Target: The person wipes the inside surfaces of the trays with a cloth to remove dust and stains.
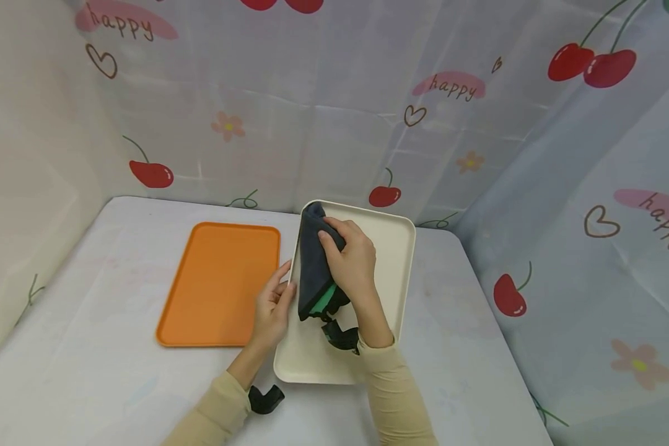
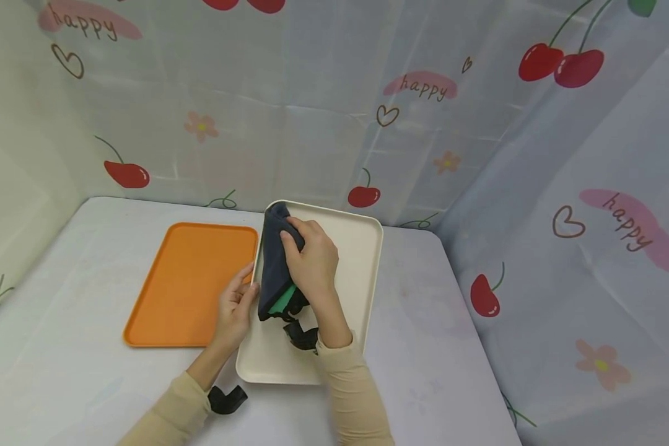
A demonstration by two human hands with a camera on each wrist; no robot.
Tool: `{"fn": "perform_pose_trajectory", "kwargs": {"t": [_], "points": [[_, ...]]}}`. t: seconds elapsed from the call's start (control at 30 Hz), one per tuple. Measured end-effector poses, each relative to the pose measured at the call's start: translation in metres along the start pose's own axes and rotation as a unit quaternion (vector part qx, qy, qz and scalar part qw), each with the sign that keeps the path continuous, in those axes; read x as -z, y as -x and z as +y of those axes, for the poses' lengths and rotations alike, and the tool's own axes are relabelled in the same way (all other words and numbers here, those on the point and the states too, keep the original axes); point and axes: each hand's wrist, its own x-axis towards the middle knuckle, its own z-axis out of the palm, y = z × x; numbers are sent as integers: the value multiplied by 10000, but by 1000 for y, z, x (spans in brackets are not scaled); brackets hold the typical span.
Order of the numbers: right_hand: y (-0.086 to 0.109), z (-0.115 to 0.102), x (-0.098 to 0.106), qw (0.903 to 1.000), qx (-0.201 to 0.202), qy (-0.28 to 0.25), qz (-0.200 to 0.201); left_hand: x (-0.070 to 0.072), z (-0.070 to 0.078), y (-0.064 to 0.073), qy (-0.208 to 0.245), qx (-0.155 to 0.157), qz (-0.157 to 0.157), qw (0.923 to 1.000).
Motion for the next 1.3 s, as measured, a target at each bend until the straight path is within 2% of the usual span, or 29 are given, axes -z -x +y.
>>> {"fn": "perform_pose_trajectory", "kwargs": {"t": [0.3,0.63,0.87,1.07,1.3], "points": [[3,-2,-6,9998,91,100,-111,0,10,-1,33,69,-46,10000],[8,-3,-7,9995,188,143,-214,3,-5,1,58,1,99,9999],[9,1,-3,9995,37,255,-162,3,-5,0,219,-82,14,9997],[11,7,1,9994,-15,323,-86,4,-6,-1,144,-178,50,9997],[12,15,11,9992,-192,352,51,8,-6,-2,264,38,185,9995]]}}
